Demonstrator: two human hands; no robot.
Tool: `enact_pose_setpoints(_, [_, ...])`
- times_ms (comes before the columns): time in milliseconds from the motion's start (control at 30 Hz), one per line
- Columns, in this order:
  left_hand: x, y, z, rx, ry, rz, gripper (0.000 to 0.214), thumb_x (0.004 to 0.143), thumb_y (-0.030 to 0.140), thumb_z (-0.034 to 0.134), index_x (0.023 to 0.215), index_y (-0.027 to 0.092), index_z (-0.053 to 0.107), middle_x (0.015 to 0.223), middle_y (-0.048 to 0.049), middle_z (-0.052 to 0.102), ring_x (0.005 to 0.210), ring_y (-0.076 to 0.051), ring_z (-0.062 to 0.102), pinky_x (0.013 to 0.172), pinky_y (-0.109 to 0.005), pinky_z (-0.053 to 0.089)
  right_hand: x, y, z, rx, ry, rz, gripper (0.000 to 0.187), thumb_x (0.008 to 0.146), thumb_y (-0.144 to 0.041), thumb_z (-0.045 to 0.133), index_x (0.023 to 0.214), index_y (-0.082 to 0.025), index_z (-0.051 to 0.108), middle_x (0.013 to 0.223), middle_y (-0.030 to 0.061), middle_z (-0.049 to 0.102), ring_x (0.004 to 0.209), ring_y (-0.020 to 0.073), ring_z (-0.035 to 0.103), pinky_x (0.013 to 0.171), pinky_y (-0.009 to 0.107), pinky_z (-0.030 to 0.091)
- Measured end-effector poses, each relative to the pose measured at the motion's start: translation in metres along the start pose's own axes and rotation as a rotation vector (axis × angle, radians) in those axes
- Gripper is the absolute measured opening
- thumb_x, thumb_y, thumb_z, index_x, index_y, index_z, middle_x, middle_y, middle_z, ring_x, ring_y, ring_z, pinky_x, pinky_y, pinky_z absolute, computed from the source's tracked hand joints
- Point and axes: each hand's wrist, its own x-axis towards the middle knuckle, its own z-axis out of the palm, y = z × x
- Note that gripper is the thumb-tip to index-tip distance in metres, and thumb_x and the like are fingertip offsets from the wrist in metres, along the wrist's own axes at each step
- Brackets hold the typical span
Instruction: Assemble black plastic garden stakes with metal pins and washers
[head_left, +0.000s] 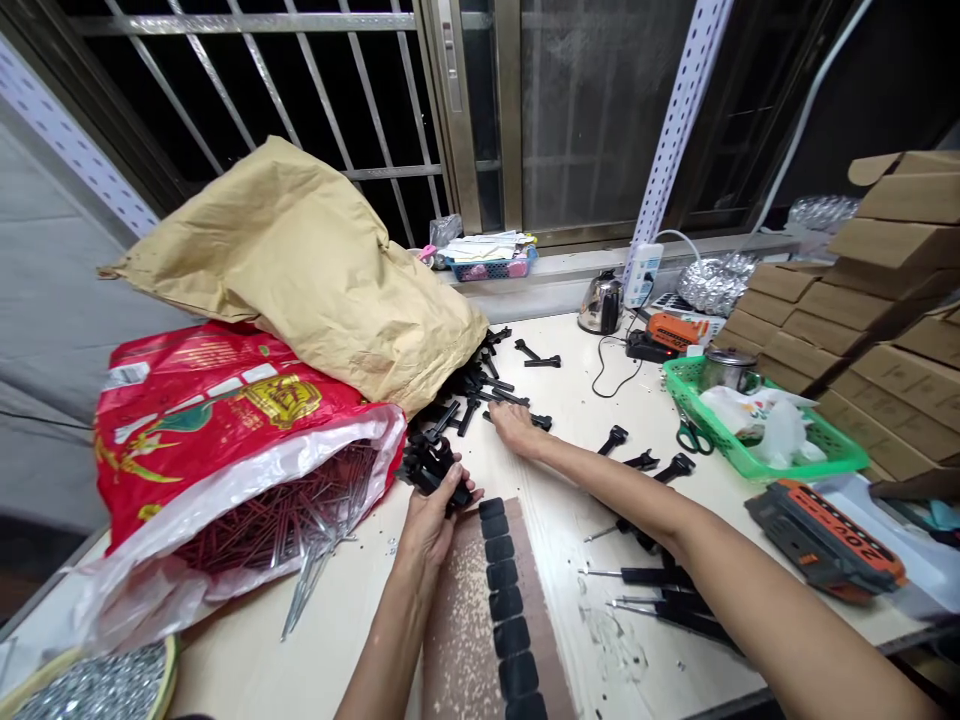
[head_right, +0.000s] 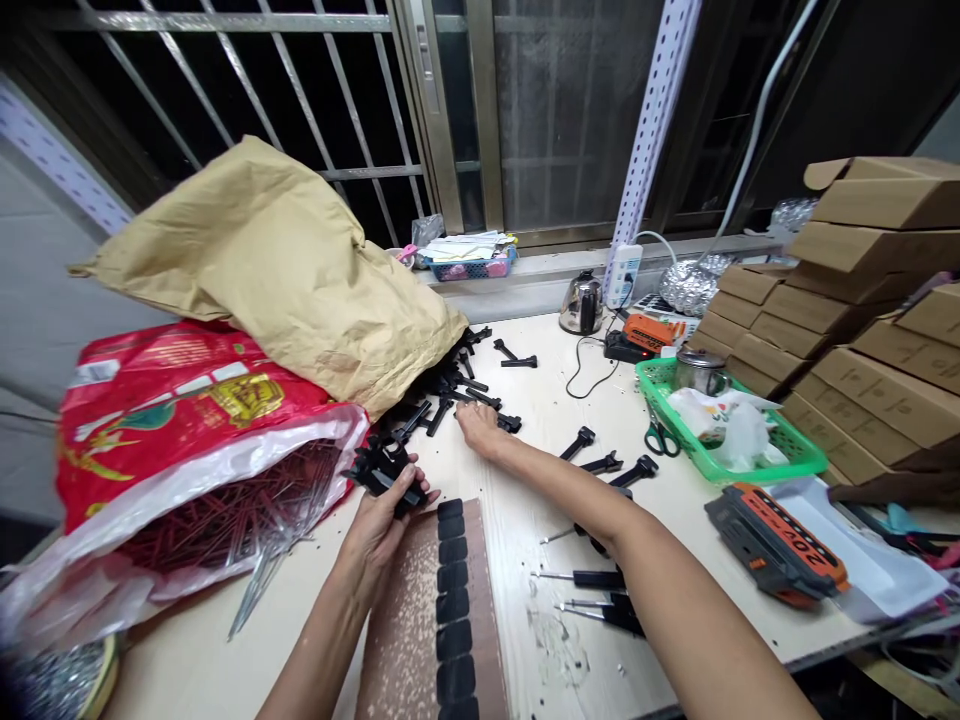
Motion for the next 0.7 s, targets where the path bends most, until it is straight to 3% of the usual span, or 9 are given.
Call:
enact_pose_setpoints(100, [-0.004,0.007,-0.004,-0.007,0.014,0.018,0.033,0.066,0.021,0.078,0.094,0.014,0.061,0.071,0.0001,0.061,0.061,-0.011,0.06,0.069,-0.038,0.059,-0.006,-0.008,-0.018,0.115,0.13,-0.059,0.046,0.084,-0.008,0.047,0.129,-0.02,0.045,0.114,0.0124,0.059,0.096,0.0229,0.062,0.083,0.035,0.046])
enact_pose_setpoints(233, [-0.009,0.01,-0.003,-0.07,0.051,0.07,0.034,0.065,0.023,0.079,0.093,0.015,0.061,0.07,0.0016,0.061,0.061,-0.01,0.059,0.073,-0.037,0.058,-0.039,-0.037,-0.04,0.754,0.475,-0.186,0.029,0.086,-0.03,0.053,0.112,-0.018,0.055,0.102,0.0062,0.062,0.088,0.0168,0.062,0.08,0.03,0.049])
enact_pose_setpoints(333, [-0.015,0.009,0.003,-0.162,0.048,0.14,0.039,0.062,0.027,0.081,0.094,0.016,0.062,0.075,0.0004,0.064,0.07,-0.012,0.062,0.079,-0.037,0.055,-0.077,-0.069,-0.035,1.086,0.495,-0.197,0.024,0.083,-0.038,0.059,0.096,-0.017,0.06,0.092,0.0037,0.065,0.083,0.0152,0.062,0.077,0.028,0.051])
enact_pose_setpoints(533, [-0.038,0.012,-0.003,-0.152,0.04,0.353,0.05,0.054,0.031,0.085,0.098,0.019,0.065,0.104,-0.0037,0.067,0.1,-0.018,0.061,0.088,-0.03,0.048,-0.122,-0.101,-0.008,1.07,0.516,-0.364,0.01,0.085,-0.027,0.061,0.087,-0.021,0.068,0.094,0.0051,0.066,0.095,0.0171,0.059,0.088,0.034,0.047])
enact_pose_setpoints(700, [-0.051,0.023,-0.026,0.179,0.105,0.461,0.042,0.056,0.027,0.082,0.093,0.017,0.067,0.097,-0.0049,0.07,0.091,-0.02,0.064,0.086,-0.033,0.048,-0.131,-0.104,-0.001,1.018,0.465,-0.493,0.018,0.086,-0.02,0.058,0.099,-0.024,0.069,0.104,0.0061,0.06,0.104,0.018,0.056,0.093,0.036,0.046])
